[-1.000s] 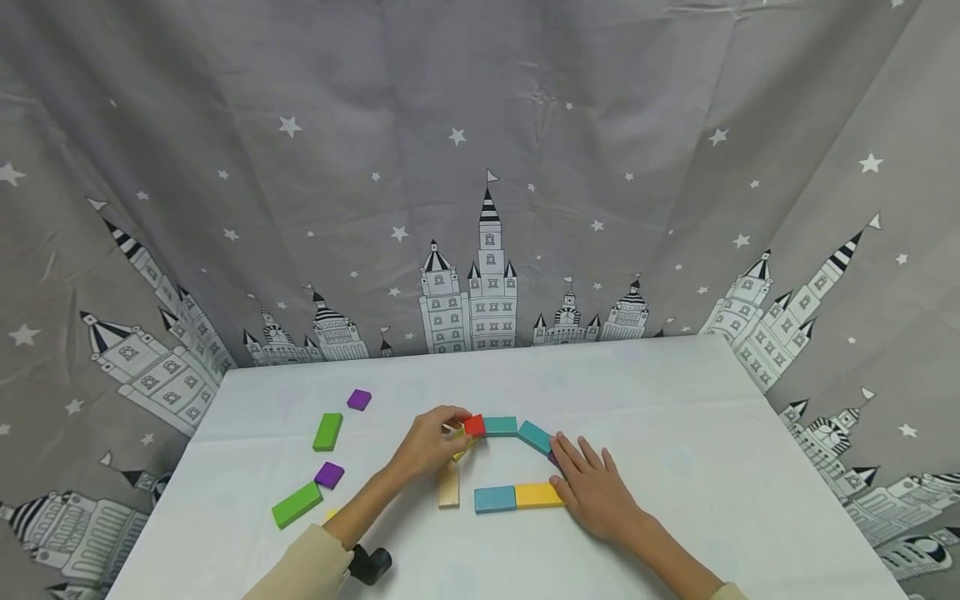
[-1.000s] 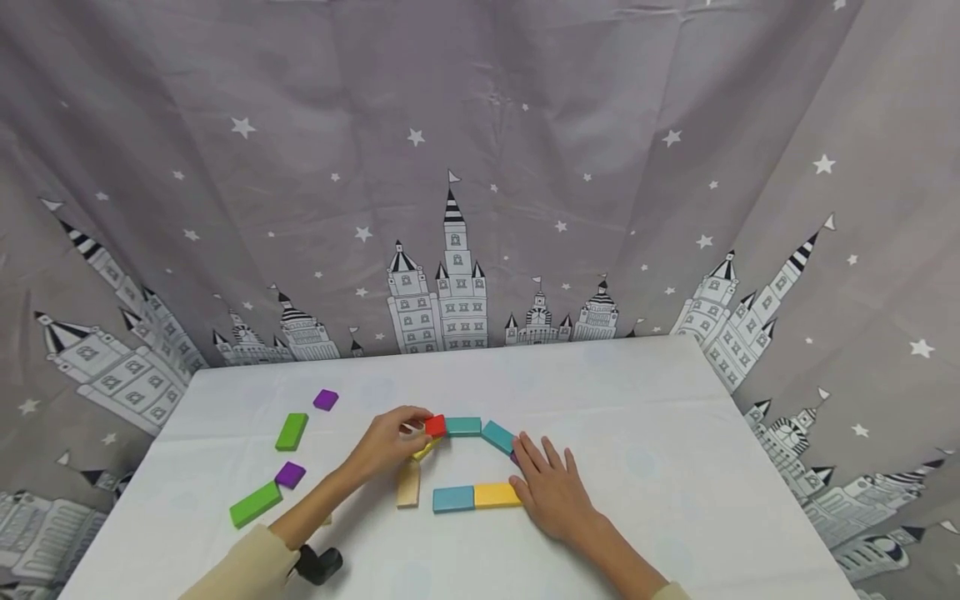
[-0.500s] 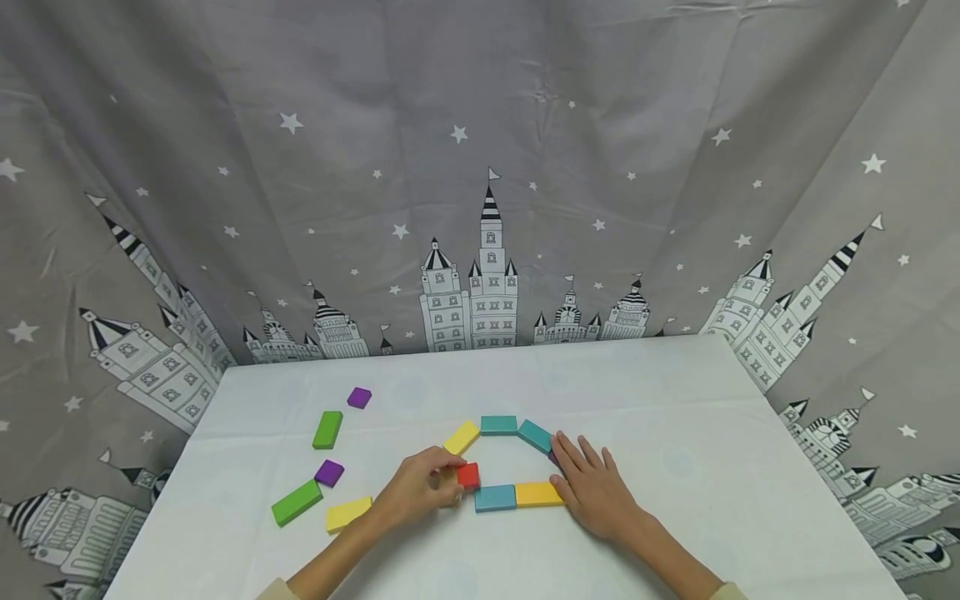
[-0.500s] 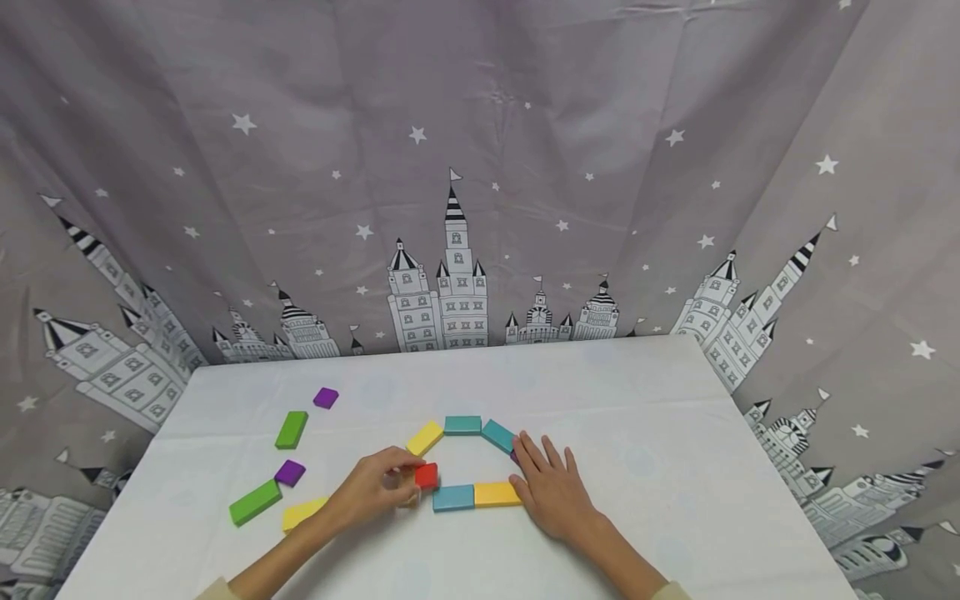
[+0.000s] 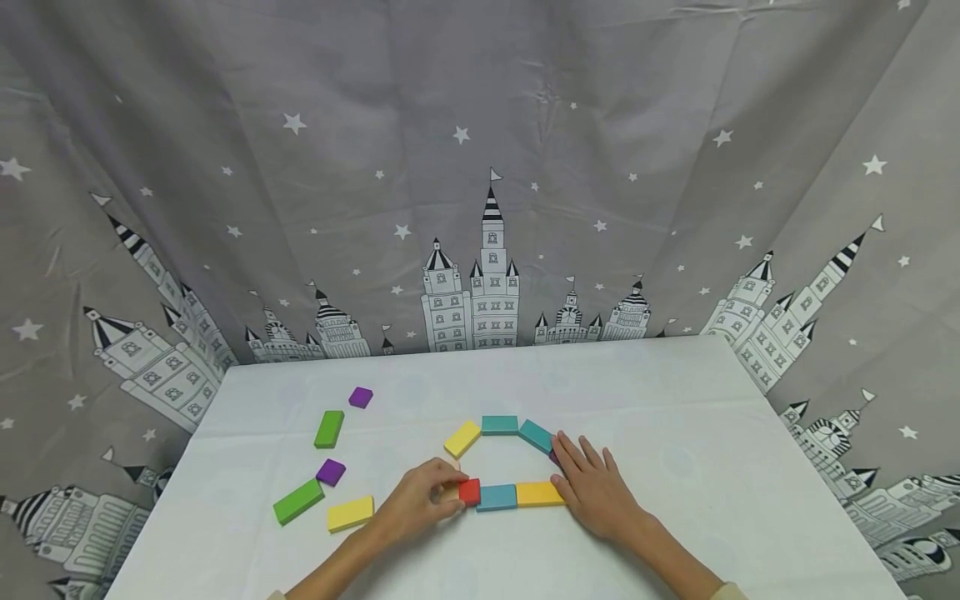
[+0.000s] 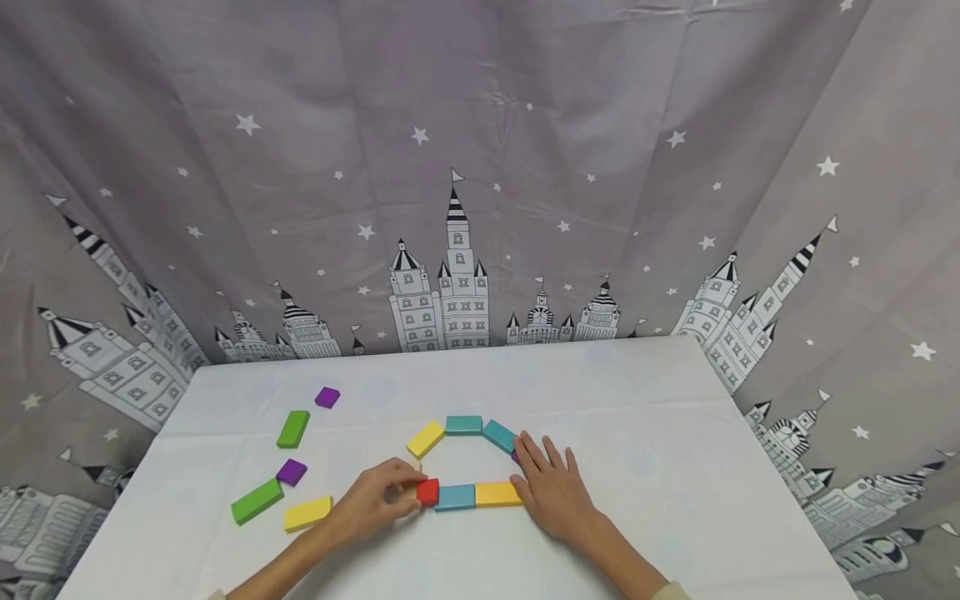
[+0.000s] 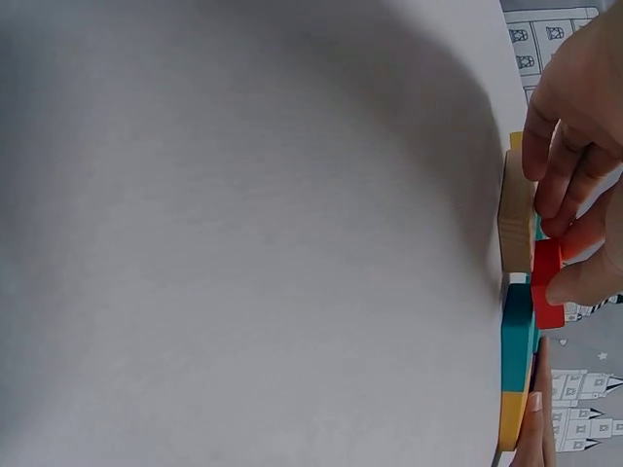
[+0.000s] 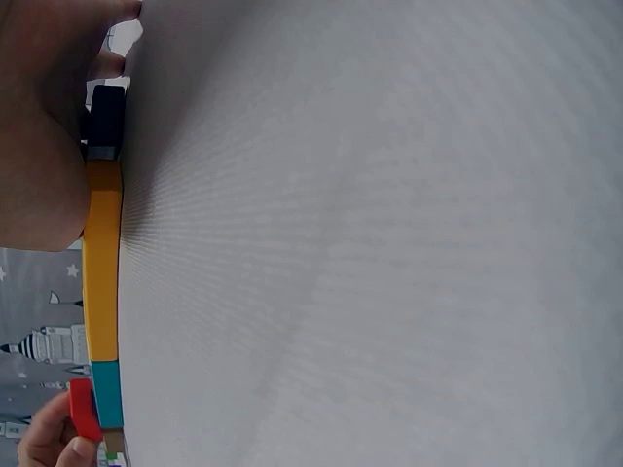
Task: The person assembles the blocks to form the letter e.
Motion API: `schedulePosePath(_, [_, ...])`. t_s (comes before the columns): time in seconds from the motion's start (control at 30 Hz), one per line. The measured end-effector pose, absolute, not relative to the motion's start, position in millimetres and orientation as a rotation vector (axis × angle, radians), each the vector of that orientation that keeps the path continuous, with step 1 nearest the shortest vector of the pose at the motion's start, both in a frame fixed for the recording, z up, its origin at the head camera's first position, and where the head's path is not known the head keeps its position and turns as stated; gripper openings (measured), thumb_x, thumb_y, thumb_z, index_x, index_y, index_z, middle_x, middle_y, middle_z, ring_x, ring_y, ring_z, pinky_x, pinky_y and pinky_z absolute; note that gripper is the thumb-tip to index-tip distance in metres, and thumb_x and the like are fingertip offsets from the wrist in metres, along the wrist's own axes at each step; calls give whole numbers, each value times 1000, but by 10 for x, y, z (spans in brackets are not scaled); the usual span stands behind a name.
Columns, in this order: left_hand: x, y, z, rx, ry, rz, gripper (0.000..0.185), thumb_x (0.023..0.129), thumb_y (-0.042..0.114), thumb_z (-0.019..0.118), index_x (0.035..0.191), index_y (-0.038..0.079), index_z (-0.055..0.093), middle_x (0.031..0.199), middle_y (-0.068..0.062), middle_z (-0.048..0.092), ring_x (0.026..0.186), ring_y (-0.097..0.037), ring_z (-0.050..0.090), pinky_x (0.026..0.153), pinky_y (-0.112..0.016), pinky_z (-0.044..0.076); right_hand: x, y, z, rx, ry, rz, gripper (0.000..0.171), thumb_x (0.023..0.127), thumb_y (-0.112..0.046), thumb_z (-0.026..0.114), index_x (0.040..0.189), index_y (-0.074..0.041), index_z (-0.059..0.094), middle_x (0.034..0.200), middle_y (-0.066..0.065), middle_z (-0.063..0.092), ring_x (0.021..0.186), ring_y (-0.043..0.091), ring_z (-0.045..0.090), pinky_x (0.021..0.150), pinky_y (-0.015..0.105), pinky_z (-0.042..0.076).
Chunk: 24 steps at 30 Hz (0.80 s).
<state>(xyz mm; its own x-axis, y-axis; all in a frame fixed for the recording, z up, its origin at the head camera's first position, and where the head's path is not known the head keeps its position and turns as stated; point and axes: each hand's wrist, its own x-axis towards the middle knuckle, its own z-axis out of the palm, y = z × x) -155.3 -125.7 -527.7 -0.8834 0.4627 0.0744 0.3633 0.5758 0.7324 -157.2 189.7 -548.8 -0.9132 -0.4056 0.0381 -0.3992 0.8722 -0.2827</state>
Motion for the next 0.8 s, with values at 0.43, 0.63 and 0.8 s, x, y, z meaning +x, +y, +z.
schedulePosePath(0.43, [-1517,-1262,-5294,749,2715,1175,30,82,7,79,112,5,73,101,4,61,87,-12,51,73,-25,48,-1566,1888,-5459,-643,3009,-452,60,106,-39,42,155,-7,33,160,9,30,144,41,26,109,69,19])
schedulePosePath(0.63, [-1515,-1269,-5304,757,2716,1174,30,82,5,78,111,4,72,100,4,60,86,-12,51,72,-24,47,-1566,1885,-5451,-642,3009,-440,60,106,-39,42,156,-7,33,161,9,30,144,41,26,109,69,19])
schedulePosePath(0.8, [-1515,-1271,-5299,757,2721,1162,30,82,5,78,111,3,72,100,4,60,86,-12,51,72,-24,48,-1565,1887,-5456,-641,3007,-443,59,106,-39,42,156,-7,33,161,9,29,145,41,26,109,69,19])
